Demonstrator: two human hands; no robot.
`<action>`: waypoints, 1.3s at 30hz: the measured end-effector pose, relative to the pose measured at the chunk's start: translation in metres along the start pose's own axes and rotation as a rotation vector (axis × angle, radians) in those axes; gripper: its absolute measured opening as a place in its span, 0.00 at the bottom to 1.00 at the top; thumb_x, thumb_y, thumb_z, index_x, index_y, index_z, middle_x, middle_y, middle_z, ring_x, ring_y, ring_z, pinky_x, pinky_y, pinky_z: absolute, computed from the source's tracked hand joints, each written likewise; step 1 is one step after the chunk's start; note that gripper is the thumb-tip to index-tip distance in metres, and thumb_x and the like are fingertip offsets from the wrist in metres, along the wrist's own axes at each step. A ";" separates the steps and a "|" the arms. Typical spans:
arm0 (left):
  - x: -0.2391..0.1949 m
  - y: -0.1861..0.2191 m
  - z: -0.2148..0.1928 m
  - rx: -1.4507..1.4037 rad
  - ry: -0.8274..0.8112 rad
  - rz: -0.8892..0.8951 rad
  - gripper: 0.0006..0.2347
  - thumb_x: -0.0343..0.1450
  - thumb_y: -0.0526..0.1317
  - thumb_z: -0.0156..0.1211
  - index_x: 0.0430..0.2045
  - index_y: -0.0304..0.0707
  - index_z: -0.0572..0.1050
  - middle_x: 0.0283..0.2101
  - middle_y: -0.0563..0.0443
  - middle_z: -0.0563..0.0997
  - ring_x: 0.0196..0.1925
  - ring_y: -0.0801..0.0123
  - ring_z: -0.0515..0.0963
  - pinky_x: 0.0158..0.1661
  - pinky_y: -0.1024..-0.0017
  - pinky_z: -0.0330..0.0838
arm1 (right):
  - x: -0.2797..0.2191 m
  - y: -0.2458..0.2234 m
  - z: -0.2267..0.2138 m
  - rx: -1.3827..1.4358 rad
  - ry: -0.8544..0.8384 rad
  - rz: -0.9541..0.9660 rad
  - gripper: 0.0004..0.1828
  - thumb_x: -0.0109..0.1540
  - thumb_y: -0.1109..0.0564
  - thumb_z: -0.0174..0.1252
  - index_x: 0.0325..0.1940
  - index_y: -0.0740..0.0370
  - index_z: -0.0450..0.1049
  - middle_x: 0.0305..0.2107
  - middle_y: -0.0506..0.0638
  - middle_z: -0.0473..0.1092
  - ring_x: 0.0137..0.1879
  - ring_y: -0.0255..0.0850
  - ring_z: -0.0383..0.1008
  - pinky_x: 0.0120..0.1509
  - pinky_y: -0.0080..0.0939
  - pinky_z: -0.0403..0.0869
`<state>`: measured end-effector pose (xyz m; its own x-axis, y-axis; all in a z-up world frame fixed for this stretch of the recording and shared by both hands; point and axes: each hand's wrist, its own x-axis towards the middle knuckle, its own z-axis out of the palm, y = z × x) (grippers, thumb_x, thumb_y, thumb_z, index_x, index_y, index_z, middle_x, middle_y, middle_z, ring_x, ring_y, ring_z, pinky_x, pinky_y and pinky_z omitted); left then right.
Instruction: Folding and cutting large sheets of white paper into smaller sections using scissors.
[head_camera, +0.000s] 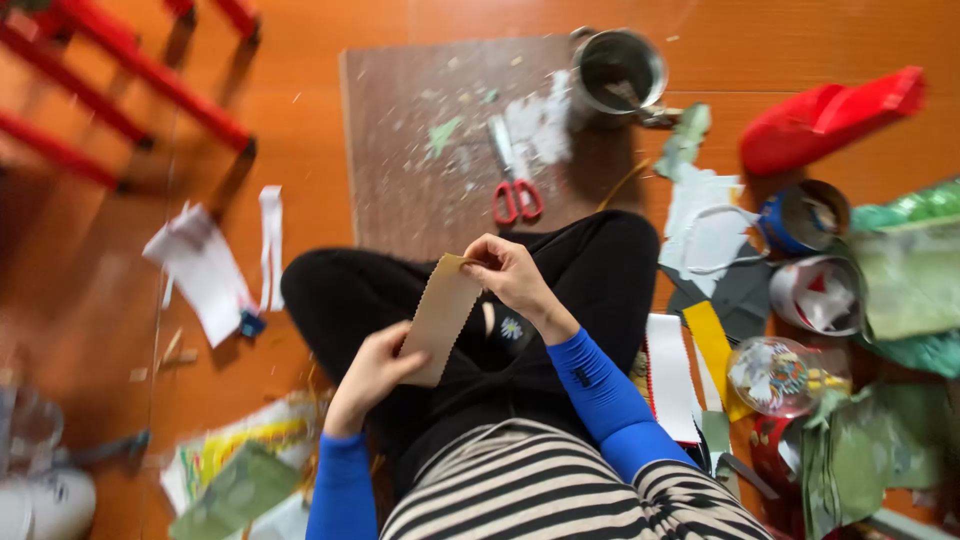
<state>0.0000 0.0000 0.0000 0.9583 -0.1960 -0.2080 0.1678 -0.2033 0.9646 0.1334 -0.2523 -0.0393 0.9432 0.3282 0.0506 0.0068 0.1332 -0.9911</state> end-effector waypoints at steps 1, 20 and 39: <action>-0.002 -0.019 -0.001 0.009 -0.025 0.018 0.08 0.64 0.29 0.70 0.36 0.29 0.84 0.32 0.41 0.87 0.40 0.62 0.80 0.47 0.56 0.78 | 0.001 -0.005 -0.010 -0.006 0.027 -0.016 0.08 0.62 0.69 0.71 0.43 0.64 0.83 0.24 0.46 0.73 0.28 0.30 0.73 0.33 0.30 0.75; -0.049 -0.004 -0.056 -0.336 0.423 -0.148 0.14 0.75 0.28 0.63 0.54 0.20 0.83 0.32 0.28 0.87 0.28 0.55 0.84 0.29 0.66 0.77 | -0.025 -0.059 -0.055 0.115 -0.253 0.228 0.10 0.68 0.63 0.62 0.49 0.64 0.67 0.32 0.50 0.73 0.27 0.34 0.73 0.29 0.31 0.73; -0.065 -0.065 -0.070 -0.303 -0.100 -0.063 0.19 0.64 0.14 0.54 0.31 0.31 0.92 0.42 0.41 0.91 0.35 0.64 0.86 0.35 0.72 0.82 | -0.031 -0.031 -0.065 0.407 -0.213 0.239 0.17 0.60 0.74 0.47 0.40 0.68 0.82 0.37 0.61 0.81 0.25 0.36 0.74 0.27 0.31 0.73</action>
<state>-0.0566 0.0928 -0.0380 0.9187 -0.2889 -0.2692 0.3017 0.0737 0.9506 0.1259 -0.3273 -0.0183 0.8139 0.5713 -0.1056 -0.3704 0.3703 -0.8519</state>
